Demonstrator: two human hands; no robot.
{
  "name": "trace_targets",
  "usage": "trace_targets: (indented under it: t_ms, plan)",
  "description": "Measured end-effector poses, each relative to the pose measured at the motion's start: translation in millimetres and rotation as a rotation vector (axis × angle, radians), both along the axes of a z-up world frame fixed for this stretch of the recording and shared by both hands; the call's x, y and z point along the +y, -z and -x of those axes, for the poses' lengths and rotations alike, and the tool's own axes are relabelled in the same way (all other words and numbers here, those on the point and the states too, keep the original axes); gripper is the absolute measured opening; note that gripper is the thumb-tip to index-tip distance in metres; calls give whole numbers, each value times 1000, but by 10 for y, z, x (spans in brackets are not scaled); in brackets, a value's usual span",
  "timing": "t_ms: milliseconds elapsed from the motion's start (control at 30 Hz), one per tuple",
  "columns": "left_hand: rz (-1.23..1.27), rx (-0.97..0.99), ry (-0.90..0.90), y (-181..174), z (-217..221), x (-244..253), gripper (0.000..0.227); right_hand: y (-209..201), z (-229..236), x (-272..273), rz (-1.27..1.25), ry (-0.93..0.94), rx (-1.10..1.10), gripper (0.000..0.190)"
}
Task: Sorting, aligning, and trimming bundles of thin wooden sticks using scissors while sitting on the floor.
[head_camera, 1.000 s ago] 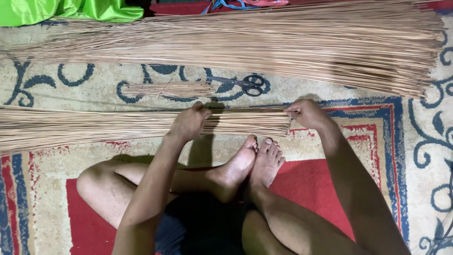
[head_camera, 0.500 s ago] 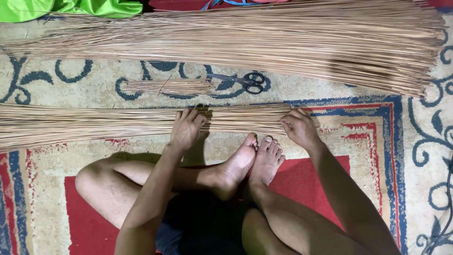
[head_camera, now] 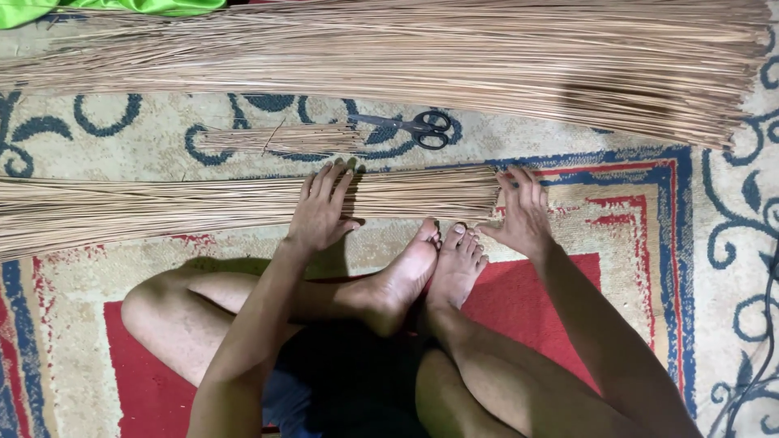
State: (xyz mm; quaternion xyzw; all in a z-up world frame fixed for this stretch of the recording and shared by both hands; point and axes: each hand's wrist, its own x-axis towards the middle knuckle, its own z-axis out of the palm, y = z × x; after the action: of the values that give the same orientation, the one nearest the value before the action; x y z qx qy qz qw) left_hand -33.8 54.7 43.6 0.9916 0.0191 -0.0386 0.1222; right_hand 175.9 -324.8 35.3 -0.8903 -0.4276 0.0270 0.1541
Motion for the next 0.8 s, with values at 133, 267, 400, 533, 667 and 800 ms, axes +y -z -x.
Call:
trace_targets:
  t_ms: [133,267,400,533,667,800]
  plan:
    - [-55,66,52,39,-132,83,118,-248,-96,202,106,-47,90,116]
    - [-72,91,76,131,-179,131,116,-188,-235,215,138,-79,120,110]
    - [-72,83,84,348,-145,143,113,-128,-201,118,145,-37,99,115]
    - [-58,45,84,399,-139,130,109,-226,-77,169,133,2,137,112]
    - [-38,34,68,419,-141,110,108,-145,-158,180,105,8,107,110]
    - [-16,47,65,244,-157,84,106,-171,-236,170,112,39,96,109]
